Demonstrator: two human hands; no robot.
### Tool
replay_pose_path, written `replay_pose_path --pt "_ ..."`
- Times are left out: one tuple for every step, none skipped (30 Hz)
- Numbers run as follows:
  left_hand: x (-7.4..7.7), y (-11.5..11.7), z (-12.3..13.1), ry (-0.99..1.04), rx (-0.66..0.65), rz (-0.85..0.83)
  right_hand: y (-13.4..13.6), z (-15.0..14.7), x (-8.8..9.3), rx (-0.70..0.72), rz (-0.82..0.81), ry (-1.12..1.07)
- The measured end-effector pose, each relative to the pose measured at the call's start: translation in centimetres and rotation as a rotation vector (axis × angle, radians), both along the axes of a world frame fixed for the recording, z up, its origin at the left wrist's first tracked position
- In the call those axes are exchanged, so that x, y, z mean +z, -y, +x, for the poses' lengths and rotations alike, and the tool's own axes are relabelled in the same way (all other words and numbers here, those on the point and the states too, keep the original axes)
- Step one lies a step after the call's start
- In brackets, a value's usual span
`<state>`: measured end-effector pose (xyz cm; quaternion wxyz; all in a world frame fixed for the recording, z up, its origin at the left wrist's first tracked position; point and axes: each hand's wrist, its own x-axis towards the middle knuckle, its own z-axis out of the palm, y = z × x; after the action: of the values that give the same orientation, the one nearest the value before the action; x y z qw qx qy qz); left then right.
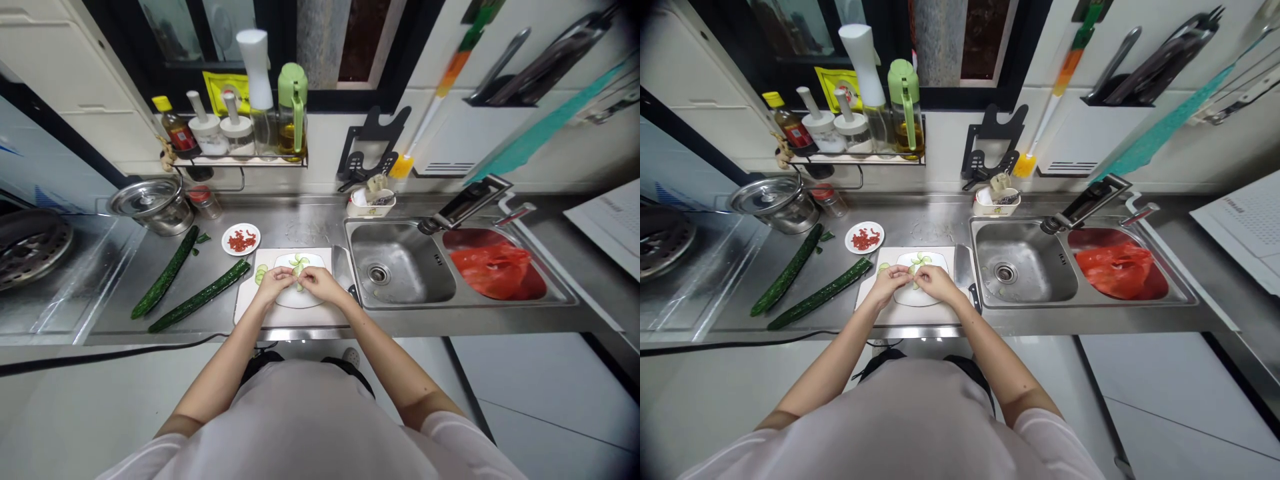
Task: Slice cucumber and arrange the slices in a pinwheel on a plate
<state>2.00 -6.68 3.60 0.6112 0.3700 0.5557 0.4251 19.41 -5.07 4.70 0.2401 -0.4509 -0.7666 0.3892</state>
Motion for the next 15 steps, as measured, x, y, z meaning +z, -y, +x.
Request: replay_pose_path --pt "-0.2 0.0 0.0 -0.001 -0.002 -0.004 0.0 0.0 -0.2 -0.008 -0.032 -0.016" --pt "-0.3 0.1 0.1 -0.002 -0.005 -0.010 0.0 0.1 -0.5 -0.016 -0.061 -0.034" --pt "-0.4 0.1 0.1 -0.003 -0.008 -0.016 0.0 0.1 -0.7 -0.019 -0.092 -0.055" --pt "-0.4 0.1 0.2 -0.002 -0.010 -0.021 0.0 0.2 -0.8 -0.018 -0.124 -0.079" --pt "-0.5 0.2 0.2 0.002 -0.013 -0.027 0.0 0.2 -1.0 -0.015 -0.155 -0.104" --pt "-0.5 0.2 0.3 0.010 -0.015 -0.032 -0.1 0.2 -1.1 -0.013 -0.184 -0.126" --pt "-0.5 0.2 0.3 0.020 -0.017 -0.036 -0.2 0.2 -1.2 -0.011 -0.210 -0.141" --pt "-0.5 0.2 0.3 0.029 -0.017 -0.039 -0.3 0.3 -1.2 -0.013 -0.234 -0.150" --pt "-0.5 0.2 0.4 0.036 -0.020 -0.040 -0.4 0.3 -1.3 -0.015 -0.255 -0.154" --pt "-0.6 0.2 0.3 0.042 -0.026 -0.043 -0.4 0.3 -1.3 -0.018 -0.275 -0.156" --pt "-0.6 0.2 0.3 0.046 -0.033 -0.044 -0.5 0.3 -1.4 -0.016 -0.295 -0.159" --pt "-0.7 0.2 0.3 0.046 -0.040 -0.046 -0.6 0.4 -1.5 -0.012 -0.315 -0.163" --pt "-0.8 0.3 0.2 0.041 -0.047 -0.048 -0.6 0.4 -1.7 -0.007 -0.332 -0.168" --pt "-0.9 0.3 0.2 0.033 -0.052 -0.051 -0.6 0.4 -1.8 -0.002 -0.348 -0.172" --pt "-1.1 0.4 0.2 0.021 -0.054 -0.055 -0.5 0.4 -2.1 0.001 -0.363 -0.170"
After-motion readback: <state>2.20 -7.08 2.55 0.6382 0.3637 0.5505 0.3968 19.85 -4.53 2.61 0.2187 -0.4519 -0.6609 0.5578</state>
